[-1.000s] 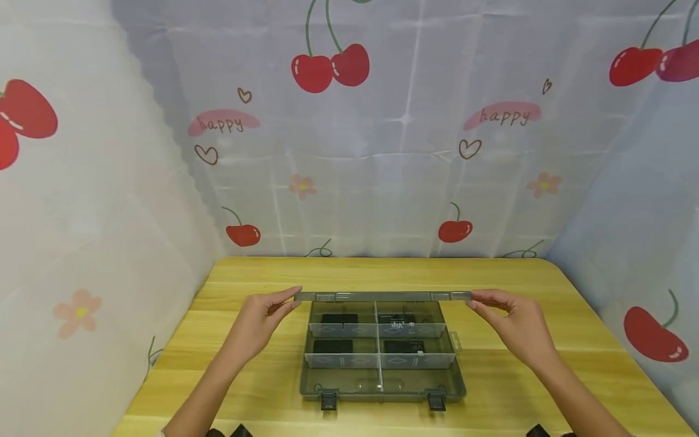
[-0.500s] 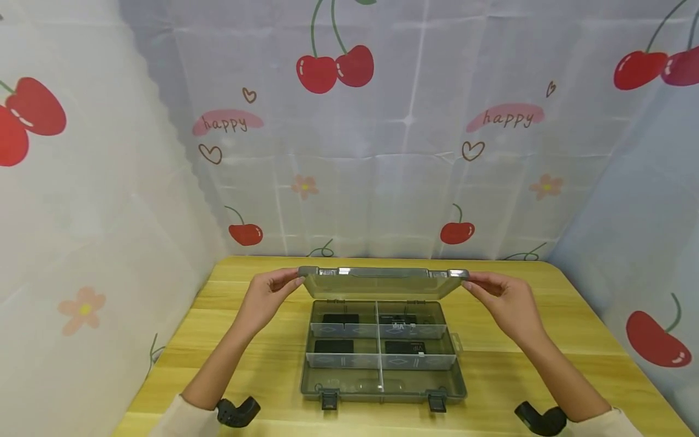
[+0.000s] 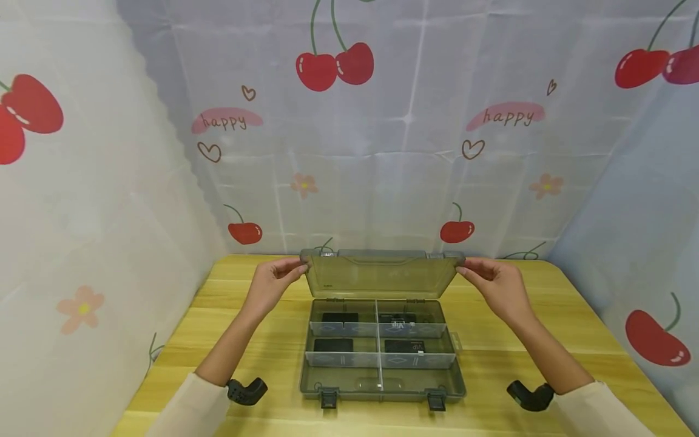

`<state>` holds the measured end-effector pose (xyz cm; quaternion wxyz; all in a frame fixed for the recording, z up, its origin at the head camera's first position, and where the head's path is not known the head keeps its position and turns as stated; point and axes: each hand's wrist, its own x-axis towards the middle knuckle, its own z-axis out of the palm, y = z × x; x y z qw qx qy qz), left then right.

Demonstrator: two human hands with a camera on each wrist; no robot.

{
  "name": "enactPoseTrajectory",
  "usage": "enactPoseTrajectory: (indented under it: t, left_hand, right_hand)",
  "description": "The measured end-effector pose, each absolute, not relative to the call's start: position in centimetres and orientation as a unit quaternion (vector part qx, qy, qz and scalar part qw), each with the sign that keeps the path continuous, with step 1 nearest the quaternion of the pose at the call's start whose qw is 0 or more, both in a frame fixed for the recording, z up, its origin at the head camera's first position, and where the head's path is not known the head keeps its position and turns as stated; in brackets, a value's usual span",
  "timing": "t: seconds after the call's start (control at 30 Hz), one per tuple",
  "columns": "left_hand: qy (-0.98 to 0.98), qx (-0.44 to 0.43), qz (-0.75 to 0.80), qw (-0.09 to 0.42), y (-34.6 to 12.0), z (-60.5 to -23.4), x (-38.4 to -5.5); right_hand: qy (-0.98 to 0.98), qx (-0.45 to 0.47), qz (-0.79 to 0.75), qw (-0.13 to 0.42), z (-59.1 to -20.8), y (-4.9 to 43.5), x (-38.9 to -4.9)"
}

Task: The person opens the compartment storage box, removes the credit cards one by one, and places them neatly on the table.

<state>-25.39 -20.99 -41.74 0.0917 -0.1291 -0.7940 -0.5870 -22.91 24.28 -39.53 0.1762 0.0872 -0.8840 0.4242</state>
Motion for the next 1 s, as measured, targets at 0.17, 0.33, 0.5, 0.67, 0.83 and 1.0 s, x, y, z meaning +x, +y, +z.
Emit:
enactPoseTrajectory:
  t: [0.17, 0.33, 0.5, 0.67, 0.83, 1.0]
  left_hand:
    - [-0.780, -0.133, -0.605, 0.093, -20.8, -42.7, -26.5]
    - [-0.764, -0.105, -0.633, 0.070, -20.8, -43.9, -26.8]
    - [-0.754, -0.091, -0.648, 0.066, -20.9, -44.5, -27.7]
    - [-0.752, -0.083, -0.652, 0.045, -21.1, -45.3, -28.3]
    - [-0.755, -0.075, -0.651, 0.029, -21.3, -46.6, -28.6]
    - [-0.751, -0.069, -0.657, 0.017, -21.1, -47.6, -28.9]
  right_hand:
    - [-0.875, 0.099, 0.440, 0.178, -40.1, 24.4, -24.0]
    - [-0.868, 0.107, 0.455, 0.169, -40.9, 24.2, -24.6]
    - [-0.855, 0.121, 0.476, 0.167, -41.5, 24.2, -25.2]
    - [-0.851, 0.130, 0.486, 0.155, -42.3, 24.2, -25.9]
    - [-0.857, 0.120, 0.486, 0.121, -43.5, 24.3, -26.7]
    - [-0.855, 0.127, 0.493, 0.097, -45.2, 24.4, -27.2]
